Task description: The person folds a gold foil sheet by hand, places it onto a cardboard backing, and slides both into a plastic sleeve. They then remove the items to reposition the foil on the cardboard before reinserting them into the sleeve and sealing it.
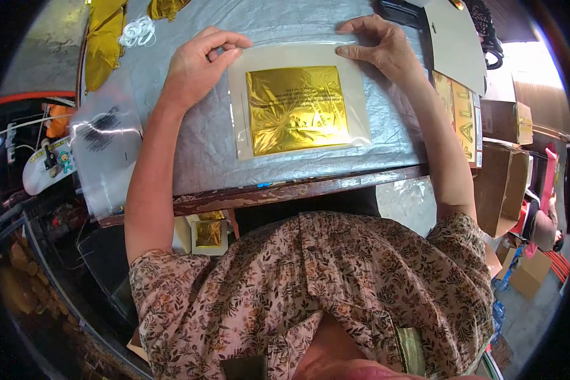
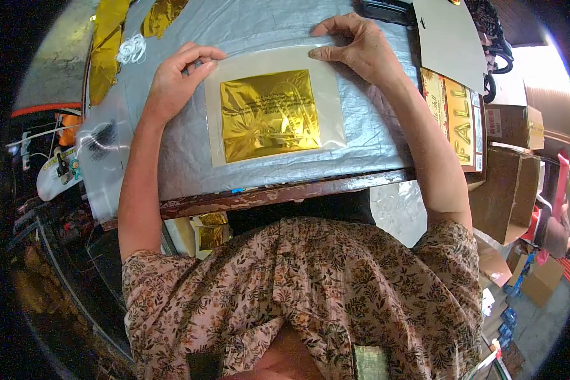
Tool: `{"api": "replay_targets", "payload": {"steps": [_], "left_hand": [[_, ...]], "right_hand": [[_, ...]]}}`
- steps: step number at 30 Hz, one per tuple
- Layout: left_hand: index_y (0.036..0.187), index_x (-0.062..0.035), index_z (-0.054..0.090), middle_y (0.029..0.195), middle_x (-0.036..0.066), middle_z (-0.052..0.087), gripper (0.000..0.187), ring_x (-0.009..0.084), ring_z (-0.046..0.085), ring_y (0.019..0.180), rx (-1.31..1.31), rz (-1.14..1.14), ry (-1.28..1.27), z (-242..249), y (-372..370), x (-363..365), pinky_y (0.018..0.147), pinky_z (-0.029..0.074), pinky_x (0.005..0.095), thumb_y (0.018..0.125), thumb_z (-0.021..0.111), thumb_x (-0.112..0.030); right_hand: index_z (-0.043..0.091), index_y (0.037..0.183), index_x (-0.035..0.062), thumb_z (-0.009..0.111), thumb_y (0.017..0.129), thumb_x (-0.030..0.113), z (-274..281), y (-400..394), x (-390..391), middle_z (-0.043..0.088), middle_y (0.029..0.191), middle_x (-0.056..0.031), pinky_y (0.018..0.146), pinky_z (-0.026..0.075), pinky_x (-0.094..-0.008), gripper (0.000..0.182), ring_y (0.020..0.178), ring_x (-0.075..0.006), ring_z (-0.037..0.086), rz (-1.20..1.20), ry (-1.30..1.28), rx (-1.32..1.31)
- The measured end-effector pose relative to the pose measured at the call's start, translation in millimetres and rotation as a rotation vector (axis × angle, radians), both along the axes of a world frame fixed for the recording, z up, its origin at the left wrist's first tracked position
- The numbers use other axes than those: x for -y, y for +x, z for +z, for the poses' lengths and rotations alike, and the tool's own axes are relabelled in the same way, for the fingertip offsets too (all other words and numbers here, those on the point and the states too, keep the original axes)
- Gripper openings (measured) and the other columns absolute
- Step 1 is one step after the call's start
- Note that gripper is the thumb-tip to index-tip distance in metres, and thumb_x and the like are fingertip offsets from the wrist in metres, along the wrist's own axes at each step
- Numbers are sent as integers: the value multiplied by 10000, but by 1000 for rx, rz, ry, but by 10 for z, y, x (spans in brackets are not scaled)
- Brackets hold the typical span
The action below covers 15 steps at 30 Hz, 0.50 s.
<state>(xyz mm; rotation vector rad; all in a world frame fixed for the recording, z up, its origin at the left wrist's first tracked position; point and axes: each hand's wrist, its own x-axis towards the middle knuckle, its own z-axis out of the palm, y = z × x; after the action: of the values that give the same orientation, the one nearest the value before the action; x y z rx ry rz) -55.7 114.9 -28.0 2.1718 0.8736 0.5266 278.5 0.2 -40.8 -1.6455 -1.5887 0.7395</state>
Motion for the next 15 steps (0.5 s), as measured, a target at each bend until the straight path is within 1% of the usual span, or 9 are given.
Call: {"api": "replay_targets", "payload": {"steps": [3,4,6,7,9,10,12,13,15], "left_hand": [[1132,-107,767,897,-49,570,198,66,491,803,28,-19,34,-34,-11,-9,749,422,213,963,666,-90],[1132,-107,767,897,-49,570,198,66,491,803,28,-18,32,-42,-15,-8,749,422,213,963,666,-90],[1130,-100,765,920,-51,596,194,58,515,801,48,-49,102,-51,-19,-3,733,432,204,966,664,-72],[1130,-100,765,920,-51,596,194,58,515,801,48,-49,100,-53,-14,-5,733,432,204,966,664,-72],[1067,-113,761,891,12,642,167,150,557,668,89,-63,172,-42,0,-8,666,487,286,930,667,-118],[1067,-113,761,891,12,642,167,150,557,668,89,-61,172,-27,7,3,666,487,286,930,667,-118],[1039,-106,747,924,24,670,143,208,645,739,53,-79,304,7,14,37,688,523,325,933,652,-100],[1039,-106,747,924,24,670,143,208,645,739,55,-76,305,15,14,40,688,523,325,933,652,-100],[1023,-118,739,972,18,689,136,251,688,826,51,-121,469,28,15,47,725,556,371,923,650,-93]], "right_hand": [[773,1065,77,898,778,111,-46,6,18,718,1091,3,978,514,-303,315,1036,-121,654,-10,7,-79],[773,1065,77,898,778,111,-66,17,17,718,1091,3,978,514,-303,315,1036,-121,654,-9,4,-79],[805,979,100,892,780,113,-97,39,15,708,1023,23,973,507,-298,217,1021,-118,644,46,117,34],[805,979,100,892,780,113,-97,34,19,708,1023,23,973,507,-298,217,1021,-118,644,46,114,34],[821,908,111,882,792,128,-74,17,26,695,984,26,993,472,-298,132,1032,-122,627,56,161,64],[821,908,111,882,792,128,-58,9,32,695,984,26,993,472,-298,132,1032,-122,627,58,161,64],[825,933,110,882,794,141,-19,-21,60,693,993,22,1000,439,-311,154,1061,-132,604,53,198,211],[825,933,110,882,794,141,-14,-28,72,693,993,22,1000,439,-311,154,1061,-132,604,55,199,213],[828,955,117,868,813,163,-17,-37,107,699,1008,14,986,426,-328,154,1054,-151,594,38,246,268]]}}
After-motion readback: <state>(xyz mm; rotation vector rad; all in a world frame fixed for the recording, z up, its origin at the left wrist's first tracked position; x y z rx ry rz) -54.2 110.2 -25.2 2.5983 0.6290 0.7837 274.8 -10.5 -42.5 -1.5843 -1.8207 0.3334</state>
